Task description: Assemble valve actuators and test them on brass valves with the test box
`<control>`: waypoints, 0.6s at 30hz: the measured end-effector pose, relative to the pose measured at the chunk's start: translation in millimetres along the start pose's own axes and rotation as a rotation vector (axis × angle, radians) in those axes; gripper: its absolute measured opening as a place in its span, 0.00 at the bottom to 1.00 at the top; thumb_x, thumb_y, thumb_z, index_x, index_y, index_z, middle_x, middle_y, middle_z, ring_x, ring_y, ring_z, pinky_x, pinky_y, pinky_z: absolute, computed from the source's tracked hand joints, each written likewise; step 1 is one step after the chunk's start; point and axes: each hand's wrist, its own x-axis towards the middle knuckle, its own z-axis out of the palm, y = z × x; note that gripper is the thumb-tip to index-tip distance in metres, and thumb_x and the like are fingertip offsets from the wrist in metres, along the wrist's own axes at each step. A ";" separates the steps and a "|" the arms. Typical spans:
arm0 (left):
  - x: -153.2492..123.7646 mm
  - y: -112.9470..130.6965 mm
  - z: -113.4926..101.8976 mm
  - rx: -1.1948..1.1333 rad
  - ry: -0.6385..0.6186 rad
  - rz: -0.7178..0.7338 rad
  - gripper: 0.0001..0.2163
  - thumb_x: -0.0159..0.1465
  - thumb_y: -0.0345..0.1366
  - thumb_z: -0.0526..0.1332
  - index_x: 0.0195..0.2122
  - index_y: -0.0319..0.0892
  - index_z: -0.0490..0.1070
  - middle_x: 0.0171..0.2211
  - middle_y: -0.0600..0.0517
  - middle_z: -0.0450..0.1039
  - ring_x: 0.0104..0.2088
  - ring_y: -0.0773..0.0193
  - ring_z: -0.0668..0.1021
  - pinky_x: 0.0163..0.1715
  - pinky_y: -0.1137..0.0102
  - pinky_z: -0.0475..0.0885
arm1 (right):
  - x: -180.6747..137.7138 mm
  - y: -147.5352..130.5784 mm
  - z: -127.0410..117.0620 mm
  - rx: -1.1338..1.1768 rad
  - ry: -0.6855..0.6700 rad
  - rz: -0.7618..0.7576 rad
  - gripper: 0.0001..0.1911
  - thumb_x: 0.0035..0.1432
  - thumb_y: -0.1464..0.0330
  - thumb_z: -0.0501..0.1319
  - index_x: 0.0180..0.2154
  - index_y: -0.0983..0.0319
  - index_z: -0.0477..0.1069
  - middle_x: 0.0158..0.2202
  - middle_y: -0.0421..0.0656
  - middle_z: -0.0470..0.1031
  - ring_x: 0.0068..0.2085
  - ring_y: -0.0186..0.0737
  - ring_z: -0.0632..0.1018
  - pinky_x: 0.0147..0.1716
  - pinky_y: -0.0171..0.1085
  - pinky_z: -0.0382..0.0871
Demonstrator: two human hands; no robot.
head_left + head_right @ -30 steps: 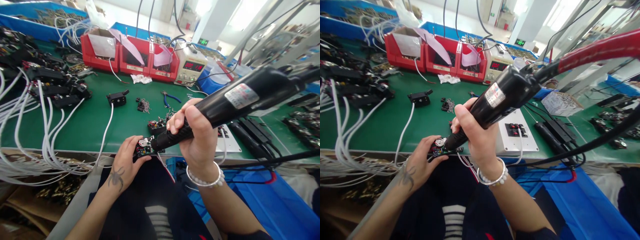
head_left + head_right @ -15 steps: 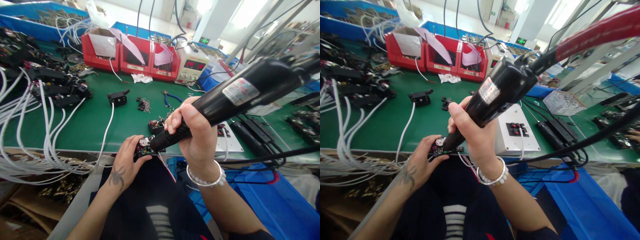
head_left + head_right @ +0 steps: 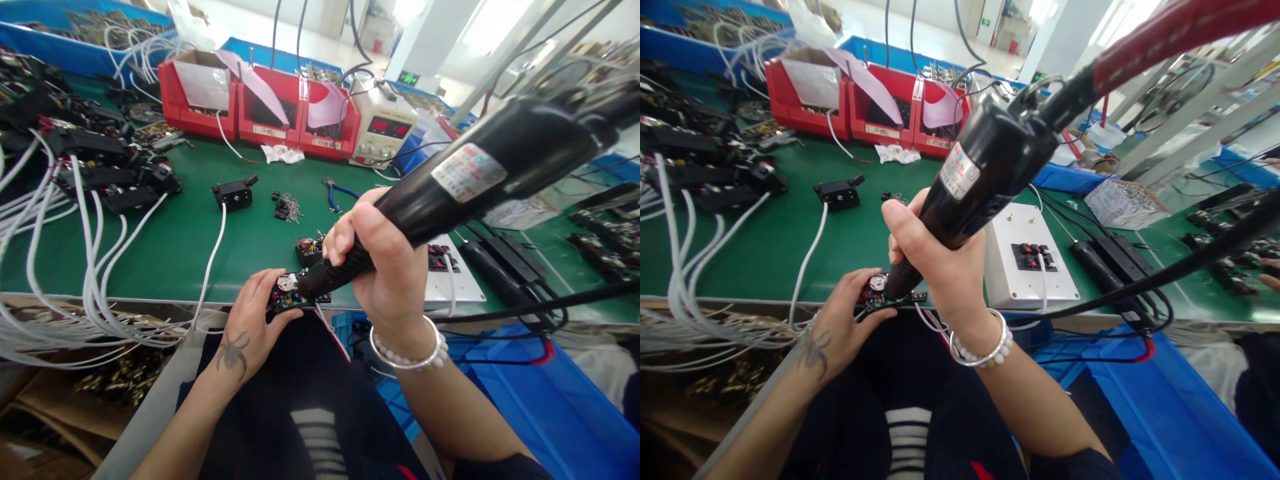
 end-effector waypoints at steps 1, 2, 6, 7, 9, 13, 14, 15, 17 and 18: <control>0.0 0.0 -0.2 -0.005 -0.001 -0.005 0.25 0.64 0.41 0.69 0.59 0.41 0.65 0.52 0.42 0.74 0.53 0.52 0.78 0.56 0.59 0.75 | 0.1 0.3 0.6 -0.008 0.002 0.010 0.16 0.61 0.60 0.71 0.31 0.60 0.67 0.24 0.33 0.69 0.23 0.29 0.71 0.27 0.34 0.68; 0.0 -0.1 -0.3 -0.010 -0.002 -0.010 0.25 0.65 0.41 0.69 0.59 0.41 0.65 0.53 0.42 0.74 0.54 0.52 0.78 0.56 0.59 0.75 | 0.1 0.6 1.5 -0.017 0.005 0.022 0.17 0.62 0.60 0.71 0.31 0.60 0.67 0.24 0.33 0.68 0.23 0.29 0.71 0.28 0.34 0.68; -0.4 -1.0 -1.1 -0.036 -0.010 -0.028 0.25 0.65 0.42 0.69 0.60 0.42 0.65 0.54 0.42 0.74 0.55 0.51 0.77 0.57 0.57 0.74 | -0.7 1.4 7.5 -0.028 0.005 0.029 0.17 0.63 0.61 0.69 0.29 0.61 0.66 0.23 0.34 0.67 0.24 0.29 0.69 0.28 0.34 0.66; -0.6 -1.2 -1.3 -0.042 -0.013 -0.033 0.25 0.65 0.42 0.69 0.60 0.43 0.65 0.54 0.42 0.74 0.55 0.50 0.77 0.57 0.56 0.74 | -1.1 1.7 9.1 -0.025 0.002 0.020 0.18 0.63 0.62 0.69 0.28 0.61 0.65 0.23 0.34 0.67 0.23 0.29 0.69 0.27 0.34 0.65; -1.0 -1.6 -1.6 -0.055 -0.020 -0.045 0.25 0.65 0.42 0.68 0.60 0.43 0.65 0.54 0.42 0.74 0.55 0.50 0.77 0.58 0.55 0.74 | -1.7 2.9 11.7 -0.023 0.001 0.017 0.18 0.64 0.62 0.69 0.27 0.61 0.66 0.23 0.35 0.67 0.23 0.29 0.69 0.27 0.34 0.65; -1.4 -2.7 -1.1 -0.082 -0.023 -0.071 0.25 0.65 0.41 0.68 0.60 0.42 0.66 0.55 0.41 0.73 0.56 0.49 0.76 0.59 0.55 0.72 | -0.8 7.4 13.2 0.009 -0.038 0.028 0.16 0.64 0.63 0.69 0.29 0.62 0.68 0.23 0.35 0.69 0.24 0.29 0.70 0.28 0.33 0.67; -1.3 -2.8 -0.5 -0.090 -0.022 -0.077 0.25 0.64 0.41 0.69 0.60 0.41 0.66 0.55 0.40 0.73 0.57 0.49 0.76 0.60 0.55 0.72 | -0.1 8.7 13.2 0.017 -0.062 0.033 0.15 0.63 0.63 0.70 0.29 0.62 0.69 0.24 0.35 0.69 0.24 0.30 0.70 0.28 0.33 0.67; -1.1 -2.8 0.2 -0.098 -0.022 -0.084 0.25 0.64 0.40 0.69 0.60 0.41 0.67 0.55 0.40 0.73 0.57 0.48 0.76 0.60 0.54 0.72 | 0.6 10.0 13.0 0.019 -0.081 0.034 0.15 0.63 0.63 0.70 0.30 0.62 0.69 0.24 0.35 0.69 0.24 0.30 0.71 0.28 0.33 0.67; -0.6 -1.5 1.3 -0.115 -0.019 -0.101 0.25 0.63 0.40 0.69 0.59 0.42 0.67 0.55 0.41 0.74 0.56 0.48 0.76 0.59 0.54 0.73 | 1.5 11.6 12.0 0.009 -0.099 0.042 0.15 0.63 0.62 0.69 0.30 0.62 0.69 0.23 0.35 0.69 0.23 0.30 0.70 0.28 0.32 0.67; -0.3 -0.1 1.2 -0.125 -0.018 -0.109 0.24 0.63 0.39 0.70 0.59 0.42 0.68 0.55 0.41 0.74 0.56 0.49 0.77 0.58 0.54 0.73 | 1.5 11.4 10.7 0.005 -0.112 0.043 0.15 0.64 0.61 0.69 0.31 0.62 0.69 0.23 0.35 0.69 0.23 0.29 0.70 0.28 0.32 0.67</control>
